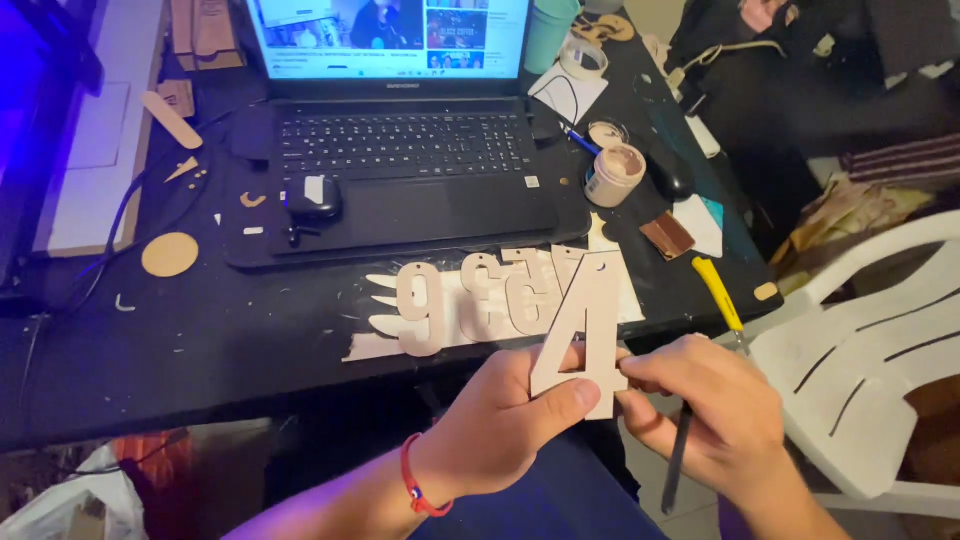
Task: Painting laser-cut wooden numbers with beige paint using a paintbrush at a desk.
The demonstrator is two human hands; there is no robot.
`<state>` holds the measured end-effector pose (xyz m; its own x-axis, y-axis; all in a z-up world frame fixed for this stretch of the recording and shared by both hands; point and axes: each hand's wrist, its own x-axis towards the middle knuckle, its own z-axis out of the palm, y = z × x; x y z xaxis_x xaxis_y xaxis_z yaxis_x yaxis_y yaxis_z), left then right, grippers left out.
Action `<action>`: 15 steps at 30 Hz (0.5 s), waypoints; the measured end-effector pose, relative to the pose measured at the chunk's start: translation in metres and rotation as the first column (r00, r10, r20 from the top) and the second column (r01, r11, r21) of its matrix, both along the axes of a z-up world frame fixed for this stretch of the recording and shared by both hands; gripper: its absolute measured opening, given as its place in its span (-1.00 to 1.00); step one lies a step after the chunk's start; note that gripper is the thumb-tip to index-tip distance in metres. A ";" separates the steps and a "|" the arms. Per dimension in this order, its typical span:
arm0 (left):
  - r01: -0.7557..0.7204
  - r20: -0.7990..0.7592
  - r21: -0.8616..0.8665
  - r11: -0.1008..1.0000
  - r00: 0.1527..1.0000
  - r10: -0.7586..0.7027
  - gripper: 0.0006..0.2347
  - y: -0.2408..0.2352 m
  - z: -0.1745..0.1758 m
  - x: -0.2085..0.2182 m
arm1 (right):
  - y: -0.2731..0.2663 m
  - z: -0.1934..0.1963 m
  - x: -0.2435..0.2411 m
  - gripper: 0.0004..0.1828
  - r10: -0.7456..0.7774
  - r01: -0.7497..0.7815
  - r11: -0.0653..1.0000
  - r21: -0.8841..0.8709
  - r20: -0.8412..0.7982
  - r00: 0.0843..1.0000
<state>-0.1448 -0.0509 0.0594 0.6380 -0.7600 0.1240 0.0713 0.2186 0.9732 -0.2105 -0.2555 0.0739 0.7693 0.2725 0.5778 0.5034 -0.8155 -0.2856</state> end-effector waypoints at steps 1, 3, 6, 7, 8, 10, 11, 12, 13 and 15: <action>-0.006 0.002 -0.009 1.000 1.000 0.006 -0.72 0.003 0.002 -0.001 | 0.002 0.004 -0.002 -0.79 0.006 -0.006 1.000 -0.009 0.002 1.000; 0.011 0.006 -0.006 1.000 1.000 -0.011 -0.75 0.010 0.007 -0.004 | 0.008 0.012 -0.006 -0.76 0.041 -0.041 0.999 -0.018 0.033 0.999; 0.075 -0.071 -0.121 0.990 0.994 -0.084 -0.80 0.017 0.006 -0.009 | 0.020 0.021 -0.008 -0.79 0.052 -0.051 0.999 -0.014 0.069 0.996; 0.067 -0.069 -0.126 0.990 0.995 -0.076 -0.80 0.019 0.007 -0.011 | 0.023 0.022 -0.008 -0.79 0.061 -0.060 0.998 -0.020 0.071 0.996; 0.047 -0.076 -0.129 0.990 0.995 -0.057 -0.83 0.020 0.007 -0.012 | 0.025 0.023 -0.008 -0.78 0.050 -0.049 0.999 -0.019 0.074 0.996; 0.022 -0.082 -0.136 0.990 0.996 -0.033 -0.85 0.024 0.011 -0.012 | 0.030 0.025 -0.007 -0.78 0.046 -0.044 0.999 -0.021 0.079 0.996; 0.015 -0.070 -0.125 0.992 0.997 -0.024 -0.84 0.026 0.013 -0.012 | 0.033 0.026 -0.007 -0.77 0.043 -0.043 0.999 -0.009 0.068 0.997; 0.011 -0.064 -0.111 0.994 0.998 -0.018 -0.83 0.028 0.014 -0.012 | 0.035 0.025 -0.008 -0.76 0.036 -0.036 0.999 0.006 0.051 0.998; 0.009 -0.069 -0.112 0.994 0.997 -0.017 -0.83 0.028 0.012 -0.013 | 0.030 0.022 -0.010 -0.76 0.037 -0.038 0.999 0.005 0.045 0.998; -0.009 -0.060 -0.078 0.997 0.998 0.004 -0.77 0.028 0.008 -0.013 | 0.020 0.013 -0.012 -0.70 0.067 -0.069 0.997 0.036 0.048 0.997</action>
